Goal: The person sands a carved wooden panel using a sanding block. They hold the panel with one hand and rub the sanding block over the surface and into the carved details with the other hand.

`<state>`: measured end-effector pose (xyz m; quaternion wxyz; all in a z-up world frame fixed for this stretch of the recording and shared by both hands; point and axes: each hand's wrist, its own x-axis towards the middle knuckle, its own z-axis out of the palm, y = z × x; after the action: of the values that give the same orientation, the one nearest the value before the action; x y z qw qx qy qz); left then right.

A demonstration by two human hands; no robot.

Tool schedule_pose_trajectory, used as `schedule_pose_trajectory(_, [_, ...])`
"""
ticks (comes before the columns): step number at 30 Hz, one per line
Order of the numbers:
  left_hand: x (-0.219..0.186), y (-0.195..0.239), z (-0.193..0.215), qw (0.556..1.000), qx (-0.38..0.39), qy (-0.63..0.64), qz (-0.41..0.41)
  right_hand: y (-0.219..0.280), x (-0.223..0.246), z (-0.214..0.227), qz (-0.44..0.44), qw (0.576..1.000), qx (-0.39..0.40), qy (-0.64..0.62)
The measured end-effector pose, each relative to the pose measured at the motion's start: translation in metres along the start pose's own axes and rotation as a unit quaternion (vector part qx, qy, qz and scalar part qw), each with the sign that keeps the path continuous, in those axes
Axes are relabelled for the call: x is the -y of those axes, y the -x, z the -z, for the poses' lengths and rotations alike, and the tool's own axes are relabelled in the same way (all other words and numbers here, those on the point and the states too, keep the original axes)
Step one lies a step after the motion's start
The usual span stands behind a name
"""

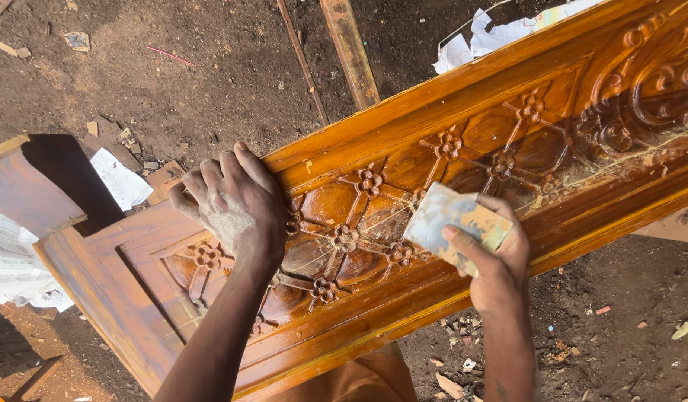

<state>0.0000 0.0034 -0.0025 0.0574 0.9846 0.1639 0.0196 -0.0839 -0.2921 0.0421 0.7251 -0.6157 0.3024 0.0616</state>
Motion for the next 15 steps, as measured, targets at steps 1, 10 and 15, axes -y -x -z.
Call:
schedule_pose_trajectory(1, [0.0,0.0,0.0,1.0,0.005,-0.004,0.0,0.005,-0.001,-0.002,-0.027,1.0,-0.015,0.006])
schedule_pose_trajectory(10, [-0.001,0.001,0.001,1.0,0.002,0.002,0.001,0.012,-0.005,-0.014,-0.109,0.992,-0.055,0.026])
schedule_pose_trajectory(15, [-0.001,0.0,0.0,1.0,0.018,-0.017,0.004,0.005,0.003,-0.02,-0.114,0.989,-0.039,0.086])
